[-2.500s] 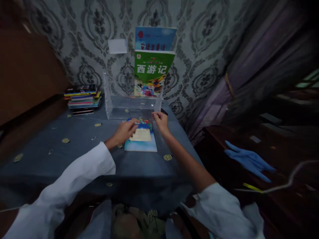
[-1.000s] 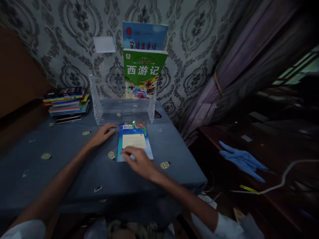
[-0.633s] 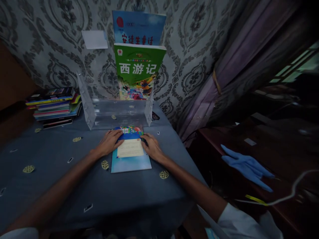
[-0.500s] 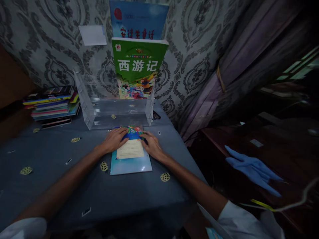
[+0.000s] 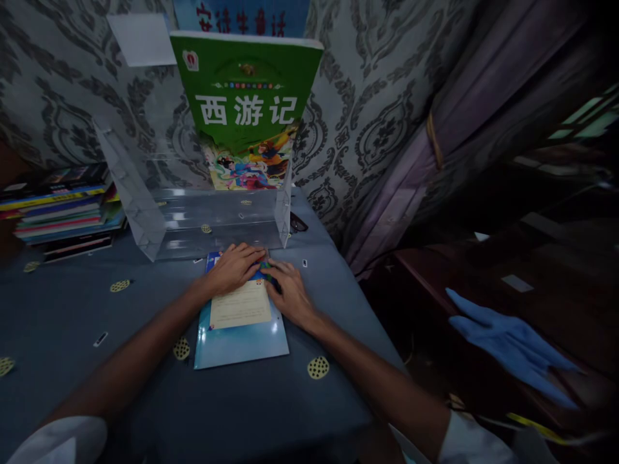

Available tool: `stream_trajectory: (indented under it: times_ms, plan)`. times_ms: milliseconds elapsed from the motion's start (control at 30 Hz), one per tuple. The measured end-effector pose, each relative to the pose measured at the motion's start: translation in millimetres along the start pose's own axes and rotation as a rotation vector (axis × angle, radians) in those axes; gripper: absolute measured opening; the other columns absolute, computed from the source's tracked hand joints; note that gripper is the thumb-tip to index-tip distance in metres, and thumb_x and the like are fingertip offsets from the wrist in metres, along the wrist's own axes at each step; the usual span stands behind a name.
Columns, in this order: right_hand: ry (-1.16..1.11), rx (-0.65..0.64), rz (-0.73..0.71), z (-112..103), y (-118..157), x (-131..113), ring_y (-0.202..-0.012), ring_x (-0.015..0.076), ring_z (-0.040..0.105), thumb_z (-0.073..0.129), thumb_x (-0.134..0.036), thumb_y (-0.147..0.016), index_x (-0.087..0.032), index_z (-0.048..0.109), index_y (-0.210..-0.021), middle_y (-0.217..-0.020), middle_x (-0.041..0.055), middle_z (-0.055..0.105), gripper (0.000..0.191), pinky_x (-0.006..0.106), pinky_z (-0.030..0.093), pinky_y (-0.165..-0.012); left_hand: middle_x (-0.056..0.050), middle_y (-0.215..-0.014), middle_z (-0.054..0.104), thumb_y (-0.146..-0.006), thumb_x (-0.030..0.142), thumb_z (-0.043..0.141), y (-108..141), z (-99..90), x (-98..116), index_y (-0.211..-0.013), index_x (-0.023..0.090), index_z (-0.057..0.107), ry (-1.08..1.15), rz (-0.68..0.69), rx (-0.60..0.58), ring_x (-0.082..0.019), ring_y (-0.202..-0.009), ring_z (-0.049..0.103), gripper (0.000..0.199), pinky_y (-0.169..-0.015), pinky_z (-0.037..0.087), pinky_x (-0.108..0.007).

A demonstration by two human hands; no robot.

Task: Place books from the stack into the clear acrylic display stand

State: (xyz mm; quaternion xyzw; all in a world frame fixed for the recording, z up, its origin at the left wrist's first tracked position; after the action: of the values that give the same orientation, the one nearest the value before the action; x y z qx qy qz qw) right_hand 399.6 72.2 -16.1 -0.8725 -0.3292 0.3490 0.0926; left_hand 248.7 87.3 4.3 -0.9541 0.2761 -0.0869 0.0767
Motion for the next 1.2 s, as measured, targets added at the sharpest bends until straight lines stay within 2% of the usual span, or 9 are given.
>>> stream_trajectory:
  times_ms: [233, 433, 633, 800, 1000, 1100, 1200]
  plan:
    - [0.013, -0.034, -0.023, -3.1, 4.0, -4.8, -0.131, 0.0301, 0.052, 0.050, -0.021, -0.094, -0.018, 0.067, -0.122, -0.138, 0.0168, 0.060, 0.033, 0.051, 0.044, -0.107, -0.008, -0.148, 0.054, -0.105, 0.033, 0.030, 0.4, 6.7, -1.8, -0.147, 0.025, 0.048, -0.003, 0.043, -0.002, -0.027, -0.122, 0.052, 0.046, -0.095, 0.038, -0.042]
    - [-0.007, -0.046, 0.005, -4.7, 4.5, -0.4, -0.130, 0.0297, 0.052, 0.049, -0.023, -0.095, -0.019, 0.066, -0.124, -0.139, 0.0155, 0.059, 0.034, 0.051, 0.044, -0.108, -0.009, -0.149, 0.054, -0.105, 0.033, 0.030, -3.0, 9.8, -2.8, -0.147, 0.023, 0.048, 0.010, 0.049, -0.015, -0.028, -0.124, 0.050, 0.047, -0.094, 0.038, -0.042]
    - [-0.014, -0.052, -0.014, -0.1, 4.0, 3.5, -0.132, 0.0298, 0.051, 0.049, -0.024, -0.096, -0.018, 0.065, -0.129, -0.140, 0.0165, 0.059, 0.037, 0.054, 0.040, -0.111, -0.010, -0.146, 0.057, -0.104, 0.031, 0.033, -2.0, 5.8, 0.3, -0.143, 0.022, 0.054, 0.028, -0.004, -0.001, -0.027, -0.126, 0.052, 0.045, -0.099, 0.038, -0.043]
    - [0.015, -0.065, -0.017, -1.1, 4.0, 1.6, -0.132, 0.0298, 0.052, 0.050, -0.025, -0.096, -0.021, 0.062, -0.134, -0.144, 0.0148, 0.057, 0.040, 0.054, 0.041, -0.109, -0.008, -0.143, 0.060, -0.101, 0.030, 0.035, 18.7, -9.1, -3.7, -0.138, 0.026, 0.059, 0.088, -0.093, 0.006, -0.026, -0.126, 0.055, 0.043, -0.102, 0.042, -0.044]
    - [0.015, -0.067, -0.002, -3.0, 2.5, 2.8, -0.134, 0.0288, 0.051, 0.051, -0.028, -0.097, -0.019, 0.063, -0.133, -0.146, 0.0142, 0.056, 0.039, 0.053, 0.040, -0.111, -0.009, -0.132, 0.066, -0.098, 0.030, 0.035, 57.9, -16.7, -34.8, -0.130, 0.022, 0.063, 0.129, -0.191, 0.155, -0.027, -0.120, 0.059, 0.043, -0.109, 0.041, -0.049]
    - [-0.029, -0.069, 0.001, -4.4, -0.1, 5.0, -0.134, 0.0289, 0.052, 0.052, -0.027, -0.097, -0.020, 0.063, -0.133, -0.145, 0.0133, 0.057, 0.038, 0.055, 0.038, -0.113, -0.011, -0.128, 0.067, -0.097, 0.030, 0.036, 64.0, -15.5, -41.7, -0.126, 0.020, 0.064, 0.138, -0.220, 0.181, -0.028, -0.120, 0.058, 0.042, -0.111, 0.040, -0.050]
    - [-0.087, -0.087, -0.006, -6.8, -3.5, 7.4, -0.132, 0.0283, 0.054, 0.050, -0.023, -0.096, -0.017, 0.062, -0.133, -0.142, 0.0132, 0.060, 0.040, 0.053, 0.039, -0.113, -0.012, -0.130, 0.065, -0.097, 0.031, 0.036, 62.4, -12.6, -38.9, -0.128, 0.017, 0.063, 0.087, -0.227, 0.139, -0.030, -0.122, 0.057, 0.044, -0.113, 0.038, -0.051]
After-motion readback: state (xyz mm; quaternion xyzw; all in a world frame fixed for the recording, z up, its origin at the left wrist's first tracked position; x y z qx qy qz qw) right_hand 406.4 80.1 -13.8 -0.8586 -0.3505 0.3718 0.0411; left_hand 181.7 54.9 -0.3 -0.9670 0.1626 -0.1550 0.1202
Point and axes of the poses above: each hand's wrist, its own y-axis away from the middle knuckle, its own z-axis out of the palm, x = y × z, the point moved 5 cm from there along -y, towards the middle knuckle
